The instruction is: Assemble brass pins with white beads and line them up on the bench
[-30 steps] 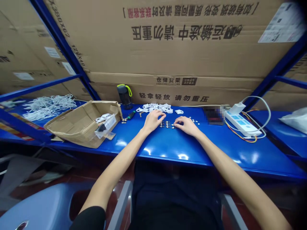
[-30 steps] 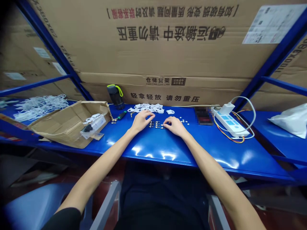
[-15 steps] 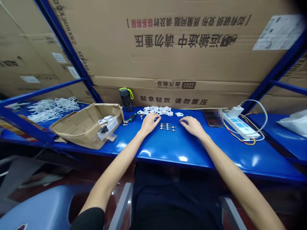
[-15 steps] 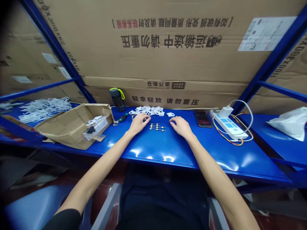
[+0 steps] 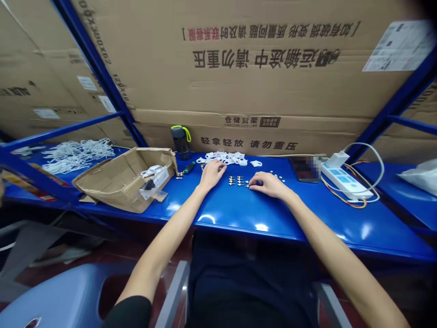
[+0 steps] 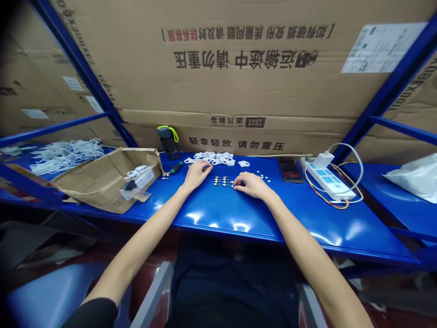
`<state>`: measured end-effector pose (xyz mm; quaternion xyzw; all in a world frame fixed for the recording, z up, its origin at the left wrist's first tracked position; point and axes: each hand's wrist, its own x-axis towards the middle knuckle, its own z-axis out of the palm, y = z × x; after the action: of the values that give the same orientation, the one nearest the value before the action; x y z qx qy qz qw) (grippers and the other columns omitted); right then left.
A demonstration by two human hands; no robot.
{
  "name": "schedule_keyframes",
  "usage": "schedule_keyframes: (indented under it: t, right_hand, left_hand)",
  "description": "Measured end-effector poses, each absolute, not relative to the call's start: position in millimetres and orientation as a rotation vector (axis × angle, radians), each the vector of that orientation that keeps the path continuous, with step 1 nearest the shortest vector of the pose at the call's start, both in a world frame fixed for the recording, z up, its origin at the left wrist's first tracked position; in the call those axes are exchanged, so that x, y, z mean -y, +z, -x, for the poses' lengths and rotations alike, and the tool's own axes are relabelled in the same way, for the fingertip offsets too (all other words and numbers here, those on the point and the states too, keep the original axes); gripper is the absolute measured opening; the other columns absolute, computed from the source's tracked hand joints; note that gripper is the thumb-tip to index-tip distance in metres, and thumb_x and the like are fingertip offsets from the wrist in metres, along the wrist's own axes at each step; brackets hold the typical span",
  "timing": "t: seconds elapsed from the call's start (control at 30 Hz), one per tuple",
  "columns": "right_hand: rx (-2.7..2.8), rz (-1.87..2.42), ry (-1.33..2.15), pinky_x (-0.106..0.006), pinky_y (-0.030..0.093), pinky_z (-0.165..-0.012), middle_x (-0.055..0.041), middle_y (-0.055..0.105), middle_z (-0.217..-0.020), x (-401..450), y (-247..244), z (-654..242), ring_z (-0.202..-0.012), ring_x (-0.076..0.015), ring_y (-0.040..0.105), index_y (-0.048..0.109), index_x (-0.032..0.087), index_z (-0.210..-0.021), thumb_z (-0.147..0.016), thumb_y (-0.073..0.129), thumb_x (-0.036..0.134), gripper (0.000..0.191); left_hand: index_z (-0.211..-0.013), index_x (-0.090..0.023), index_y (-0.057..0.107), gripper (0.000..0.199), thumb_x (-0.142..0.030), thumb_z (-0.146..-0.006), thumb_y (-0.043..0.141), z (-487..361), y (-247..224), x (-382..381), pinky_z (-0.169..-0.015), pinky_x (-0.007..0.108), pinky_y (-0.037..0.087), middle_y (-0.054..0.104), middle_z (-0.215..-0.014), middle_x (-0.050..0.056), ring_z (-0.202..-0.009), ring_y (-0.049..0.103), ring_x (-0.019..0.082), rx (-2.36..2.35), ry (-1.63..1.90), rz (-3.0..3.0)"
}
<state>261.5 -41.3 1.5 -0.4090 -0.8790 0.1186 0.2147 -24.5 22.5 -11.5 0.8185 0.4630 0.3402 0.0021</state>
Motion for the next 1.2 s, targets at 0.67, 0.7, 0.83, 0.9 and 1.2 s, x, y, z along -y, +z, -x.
schedule_keyframes:
  t: [0.67,0.7,0.83,0.9,1.2]
  right_hand:
    - [2.440,1.292,0.175,-0.031,0.049,-0.086,-0.0061,0.074,-0.102,41,-1,-256,-0.098,-0.0223,0.067,0.077,0.024,-0.101,-0.103,0.057,0.035,0.023]
    - [2.438,1.293,0.177,-0.031,0.049,-0.086,-0.0060,0.074,-0.102,42,-1,-256,-0.097,-0.0222,0.068,0.077,0.024,-0.101,-0.103,0.057,0.035,0.023]
    - [2.380,1.318,0.150,-0.031,0.048,-0.084,-0.0060,0.075,-0.101,42,1,-257,-0.097,-0.0225,0.068,0.076,0.023,-0.101,-0.103,0.057,0.035,0.023]
    - [2.299,1.372,0.123,-0.031,0.048,-0.083,-0.0060,0.076,-0.101,41,4,-260,-0.096,-0.0228,0.068,0.076,0.023,-0.101,-0.102,0.057,0.035,0.023]
    - [1.871,1.857,-0.089,-0.030,0.046,-0.074,-0.0082,0.078,-0.104,36,19,-306,-0.096,-0.0253,0.069,0.078,0.023,-0.103,-0.097,0.054,0.031,0.025]
  left_hand:
    - [-0.100,-0.020,0.076,0.027,-0.034,-0.104,0.053,28,-12,-28,-0.100,0.040,0.053,0.075,-0.110,0.010,-0.111,0.066,0.027,-1.552,1.102,-2.457]
    - [-0.100,-0.020,0.076,0.027,-0.034,-0.104,0.053,29,-11,-28,-0.100,0.040,0.053,0.075,-0.111,0.010,-0.111,0.066,0.027,-1.559,1.107,-2.450]
    - [-0.103,-0.020,0.076,0.025,-0.031,-0.103,0.054,34,-10,-30,-0.102,0.041,0.052,0.075,-0.114,0.009,-0.113,0.066,0.027,-1.569,1.077,-2.464]
    - [-0.106,-0.021,0.076,0.023,-0.028,-0.101,0.055,37,-9,-32,-0.104,0.041,0.051,0.074,-0.115,0.009,-0.115,0.065,0.027,-1.551,1.023,-2.514]
    - [-0.102,-0.021,0.081,0.024,-0.033,-0.099,0.060,43,-12,-31,-0.102,0.045,0.048,0.071,-0.113,0.013,-0.113,0.062,0.031,-1.718,0.792,-2.624]
